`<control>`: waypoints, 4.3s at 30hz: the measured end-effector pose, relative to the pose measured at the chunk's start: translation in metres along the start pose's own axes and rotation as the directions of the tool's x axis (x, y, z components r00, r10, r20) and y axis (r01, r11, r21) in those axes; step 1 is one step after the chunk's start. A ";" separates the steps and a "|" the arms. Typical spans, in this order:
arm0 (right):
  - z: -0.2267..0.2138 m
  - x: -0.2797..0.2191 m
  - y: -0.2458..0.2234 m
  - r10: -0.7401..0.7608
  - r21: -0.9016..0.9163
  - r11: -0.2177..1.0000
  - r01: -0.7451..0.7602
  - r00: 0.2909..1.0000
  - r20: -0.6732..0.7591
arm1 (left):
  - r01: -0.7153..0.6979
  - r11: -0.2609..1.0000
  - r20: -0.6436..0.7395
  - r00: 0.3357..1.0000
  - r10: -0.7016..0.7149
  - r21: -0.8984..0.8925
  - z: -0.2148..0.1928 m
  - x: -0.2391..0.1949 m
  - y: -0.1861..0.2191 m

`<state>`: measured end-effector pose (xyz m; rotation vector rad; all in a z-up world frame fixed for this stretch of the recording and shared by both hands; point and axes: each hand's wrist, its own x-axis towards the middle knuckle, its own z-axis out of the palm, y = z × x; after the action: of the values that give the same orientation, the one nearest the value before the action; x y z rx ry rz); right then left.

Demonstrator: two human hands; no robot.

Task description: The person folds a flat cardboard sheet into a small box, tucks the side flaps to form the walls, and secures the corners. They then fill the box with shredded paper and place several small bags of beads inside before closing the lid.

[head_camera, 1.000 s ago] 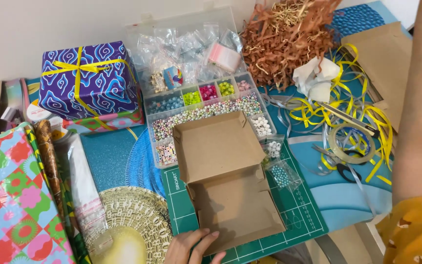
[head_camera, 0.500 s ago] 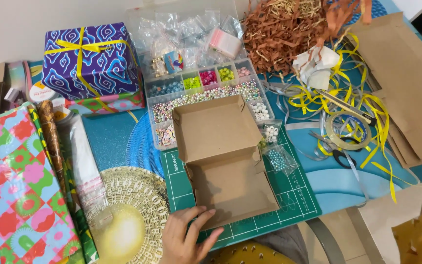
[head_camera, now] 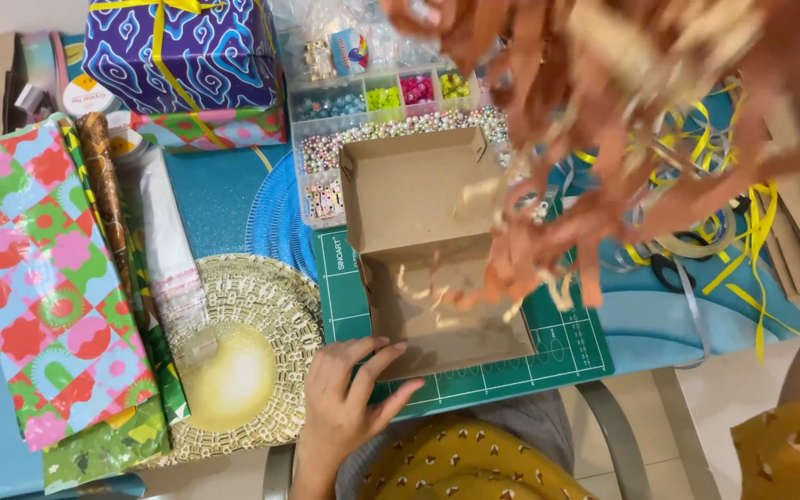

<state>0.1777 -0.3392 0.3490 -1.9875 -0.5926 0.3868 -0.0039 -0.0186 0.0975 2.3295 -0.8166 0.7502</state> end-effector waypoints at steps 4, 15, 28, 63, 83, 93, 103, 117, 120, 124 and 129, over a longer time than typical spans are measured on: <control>0.061 -0.010 0.018 -0.070 0.089 0.994 0.065 0.996 0.057 | -0.002 1.000 -0.004 1.000 0.002 0.017 0.000 0.000 0.000; 0.140 -0.029 0.096 -0.096 -0.566 0.738 0.367 0.887 0.451 | -0.022 0.997 -0.013 1.000 0.023 0.072 0.007 -0.014 -0.003; 0.147 -0.033 0.037 -0.215 -0.536 0.788 0.302 0.951 0.221 | -0.089 0.995 0.016 0.996 0.088 0.055 0.005 -0.016 -0.001; 0.221 0.015 0.118 -0.064 -0.604 0.629 0.489 0.807 0.586 | -0.091 0.984 -0.070 0.992 0.103 0.156 0.000 -0.004 0.006; 0.163 -0.039 0.123 -0.045 -0.860 0.508 0.049 0.999 0.030 | -0.167 0.916 0.643 0.757 -0.118 0.365 0.025 0.110 -0.022; 0.129 -0.042 0.097 0.112 -0.363 0.926 -0.101 0.994 0.011 | 0.297 0.938 0.773 0.632 -0.053 -0.178 -0.016 0.149 -0.031; 0.123 -0.046 0.102 0.063 -0.368 0.925 -0.097 0.993 -0.103 | 0.627 0.684 0.747 0.640 -0.179 -0.373 -0.033 0.160 -0.044; 0.132 -0.053 0.114 -0.137 -0.518 0.851 0.090 0.989 -0.054 | 0.310 0.894 0.694 0.720 0.002 -0.324 -0.046 0.160 -0.049; 0.126 -0.055 0.103 -0.357 -0.661 0.710 0.241 0.933 -0.043 | 0.186 0.962 0.571 0.820 -0.039 -0.201 -0.060 0.159 -0.046; 0.114 -0.064 0.091 -0.333 -0.635 0.736 0.233 0.942 -0.040 | 0.086 0.995 0.525 0.850 -0.045 -0.053 -0.091 0.162 -0.031; 0.145 -0.061 0.077 -0.484 -0.462 0.715 0.525 0.848 0.213 | -0.096 0.879 0.576 0.721 0.385 -0.468 -0.074 0.144 -0.015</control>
<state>0.0724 -0.2976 0.2151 -2.1863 -1.3697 -0.0513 0.0785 -0.0145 0.2379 2.0943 -1.4559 -0.2036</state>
